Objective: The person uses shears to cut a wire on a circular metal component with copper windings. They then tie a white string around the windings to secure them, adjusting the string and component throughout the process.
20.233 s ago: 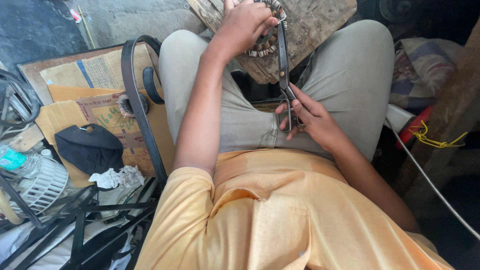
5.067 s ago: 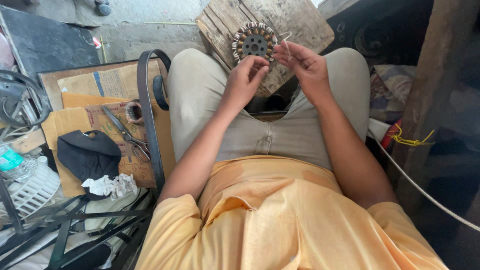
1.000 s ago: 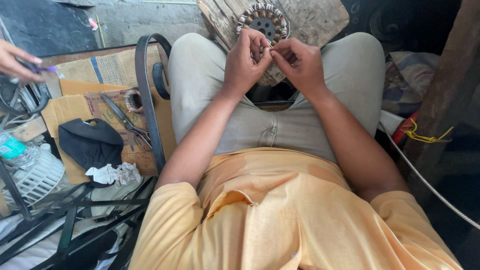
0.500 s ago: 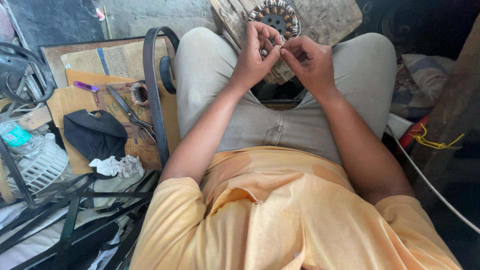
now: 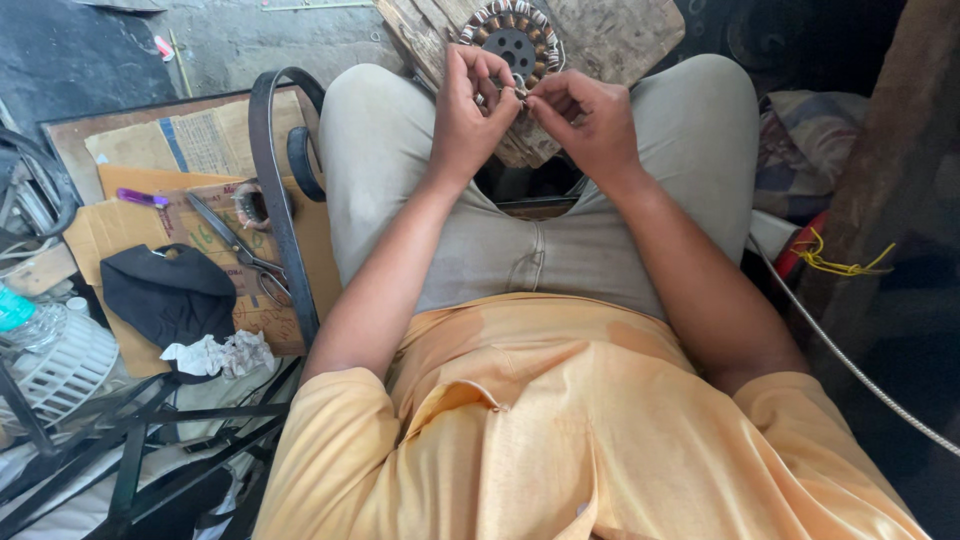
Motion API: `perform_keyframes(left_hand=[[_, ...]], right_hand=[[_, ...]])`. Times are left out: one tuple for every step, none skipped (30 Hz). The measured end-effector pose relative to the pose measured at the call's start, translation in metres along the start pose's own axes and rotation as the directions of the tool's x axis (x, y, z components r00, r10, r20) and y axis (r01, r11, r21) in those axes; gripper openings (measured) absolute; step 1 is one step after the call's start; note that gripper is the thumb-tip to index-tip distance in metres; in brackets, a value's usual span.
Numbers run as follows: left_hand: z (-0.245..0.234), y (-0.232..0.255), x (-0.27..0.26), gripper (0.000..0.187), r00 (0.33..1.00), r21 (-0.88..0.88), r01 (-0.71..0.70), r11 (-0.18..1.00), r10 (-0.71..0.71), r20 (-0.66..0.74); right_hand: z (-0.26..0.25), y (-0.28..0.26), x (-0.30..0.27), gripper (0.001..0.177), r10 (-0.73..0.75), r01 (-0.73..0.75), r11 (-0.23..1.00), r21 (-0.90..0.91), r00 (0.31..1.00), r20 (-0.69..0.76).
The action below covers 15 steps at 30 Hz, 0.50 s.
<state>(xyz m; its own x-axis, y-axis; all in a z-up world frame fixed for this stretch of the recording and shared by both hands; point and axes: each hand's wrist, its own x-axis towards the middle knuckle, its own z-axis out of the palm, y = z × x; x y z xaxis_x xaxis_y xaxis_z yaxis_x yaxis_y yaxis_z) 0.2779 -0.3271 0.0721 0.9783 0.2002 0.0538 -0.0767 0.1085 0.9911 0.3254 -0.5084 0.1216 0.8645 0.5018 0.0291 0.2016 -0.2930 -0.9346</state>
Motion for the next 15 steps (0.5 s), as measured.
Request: perform_keyframes(left_hand=[[0.0,0.001,0.0,0.036,1.0,-0.038,-0.007,0.999,0.007,0.01],[0.0,0.002,-0.001,0.034,1.0,-0.009,0.022,1.0,-0.022,0.019],[0.0,0.003,-0.002,0.032,0.998,0.019,0.052,0.998,-0.052,0.027],[0.0,0.005,-0.003,0.031,0.996,0.047,0.081,0.996,-0.083,0.034],[0.0,0.007,-0.002,0.029,0.997,0.051,0.072,0.996,-0.073,0.018],[0.001,0.009,-0.001,0.028,0.998,0.056,0.064,0.996,-0.064,0.002],[0.001,0.011,-0.001,0.027,0.998,0.061,0.056,0.997,-0.055,-0.015],[0.002,0.013,0.0,0.025,0.998,0.075,0.049,0.996,-0.047,-0.031],[0.001,0.016,0.001,0.025,0.998,0.091,0.041,0.995,-0.037,-0.047],[0.001,0.019,0.002,0.024,0.998,0.107,0.034,0.994,-0.027,-0.062],[0.001,0.022,0.002,0.023,0.999,0.121,0.023,0.992,-0.019,-0.03],[0.001,0.025,0.002,0.023,1.0,0.134,0.011,0.991,-0.011,0.002],[0.002,0.028,0.002,0.023,0.999,0.146,0.0,0.989,-0.004,0.034],[0.003,0.03,0.002,0.022,0.998,0.138,-0.016,0.99,0.008,0.062],[0.003,0.031,0.002,0.022,0.996,0.129,-0.031,0.991,0.02,0.089]], right_hand=[[0.0,0.0,0.0,0.01,0.005,-0.005,1.0,0.004,1.0,-0.007],[0.0,-0.001,0.0,0.009,0.01,-0.01,1.0,0.008,1.0,-0.014],[-0.001,-0.001,0.0,0.009,0.015,-0.015,1.0,0.011,1.0,-0.021],[-0.002,-0.002,0.0,0.009,0.01,-0.01,1.0,0.007,1.0,-0.023],[-0.002,-0.003,0.0,0.009,0.005,-0.004,1.0,0.003,1.0,-0.024],[-0.003,-0.003,0.0,0.009,-0.001,0.001,1.0,0.0,1.0,-0.026],[-0.003,-0.004,0.001,0.009,-0.002,0.002,1.0,-0.008,1.0,-0.029],[-0.004,-0.004,0.001,0.009,-0.003,0.003,1.0,-0.016,0.999,-0.033],[-0.004,-0.005,0.002,0.009,-0.006,0.005,1.0,-0.023,0.999,-0.038],[-0.004,-0.005,0.003,0.009,-0.01,0.009,1.0,-0.019,0.999,-0.046],[-0.004,-0.005,0.003,0.009,-0.013,0.013,1.0,-0.014,0.999,-0.053],[-0.004,-0.004,0.003,0.009,-0.017,0.016,1.0,-0.01,0.998,-0.06],[-0.005,-0.004,0.003,0.008,0.025,-0.023,0.999,0.028,0.999,-0.048],[-0.005,-0.003,0.003,0.008,0.065,-0.063,0.996,0.066,0.997,-0.034],[-0.005,-0.003,0.002,0.008,0.105,-0.103,0.989,0.104,0.994,-0.017]])
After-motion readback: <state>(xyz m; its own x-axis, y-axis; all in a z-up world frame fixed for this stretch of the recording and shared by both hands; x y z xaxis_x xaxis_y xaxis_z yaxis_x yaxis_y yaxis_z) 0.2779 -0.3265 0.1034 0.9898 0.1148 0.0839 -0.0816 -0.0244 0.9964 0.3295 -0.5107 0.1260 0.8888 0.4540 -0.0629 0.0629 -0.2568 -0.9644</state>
